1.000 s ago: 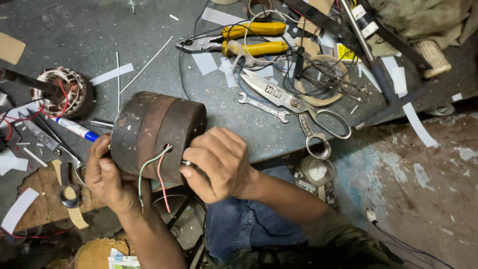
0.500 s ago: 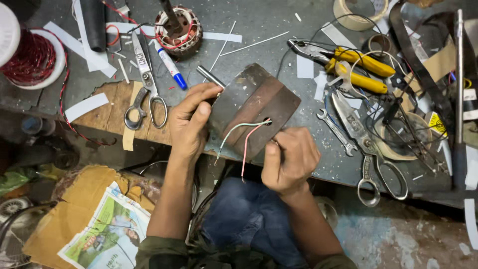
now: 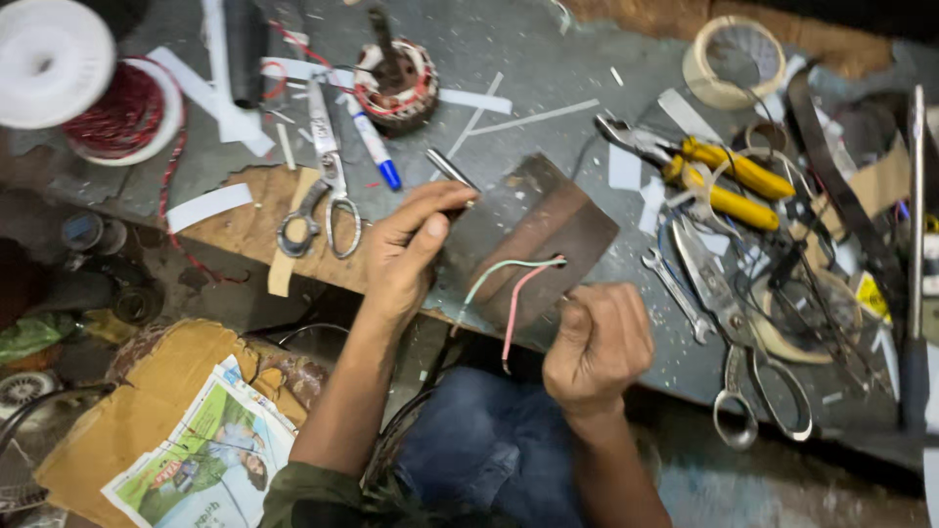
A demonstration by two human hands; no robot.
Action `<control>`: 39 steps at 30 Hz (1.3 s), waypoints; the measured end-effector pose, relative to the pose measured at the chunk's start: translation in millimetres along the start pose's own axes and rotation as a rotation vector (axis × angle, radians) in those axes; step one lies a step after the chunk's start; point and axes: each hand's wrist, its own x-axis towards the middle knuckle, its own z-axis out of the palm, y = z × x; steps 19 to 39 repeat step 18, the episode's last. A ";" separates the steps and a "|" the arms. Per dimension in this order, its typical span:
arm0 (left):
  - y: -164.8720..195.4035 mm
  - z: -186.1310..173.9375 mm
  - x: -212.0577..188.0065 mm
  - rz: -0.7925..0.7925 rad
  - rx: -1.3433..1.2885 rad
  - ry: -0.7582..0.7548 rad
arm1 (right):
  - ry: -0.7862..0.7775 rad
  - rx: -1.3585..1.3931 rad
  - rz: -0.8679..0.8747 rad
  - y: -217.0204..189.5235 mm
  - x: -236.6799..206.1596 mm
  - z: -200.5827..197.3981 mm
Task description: The person is repairing an electrical motor by hand. They manipulate wires, use a screwdriver to tighten components, and adjust parts of the motor.
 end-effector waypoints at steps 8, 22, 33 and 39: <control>21.2 -7.5 22.4 -0.038 0.193 -0.082 | 0.067 0.101 0.098 -11.8 3.9 -3.1; 39.9 -21.2 32.6 0.008 0.310 -0.086 | 0.023 0.078 0.157 -24.8 -10.3 2.3; 39.9 -21.2 32.6 0.008 0.310 -0.086 | 0.023 0.078 0.157 -24.8 -10.3 2.3; 39.9 -21.2 32.6 0.008 0.310 -0.086 | 0.023 0.078 0.157 -24.8 -10.3 2.3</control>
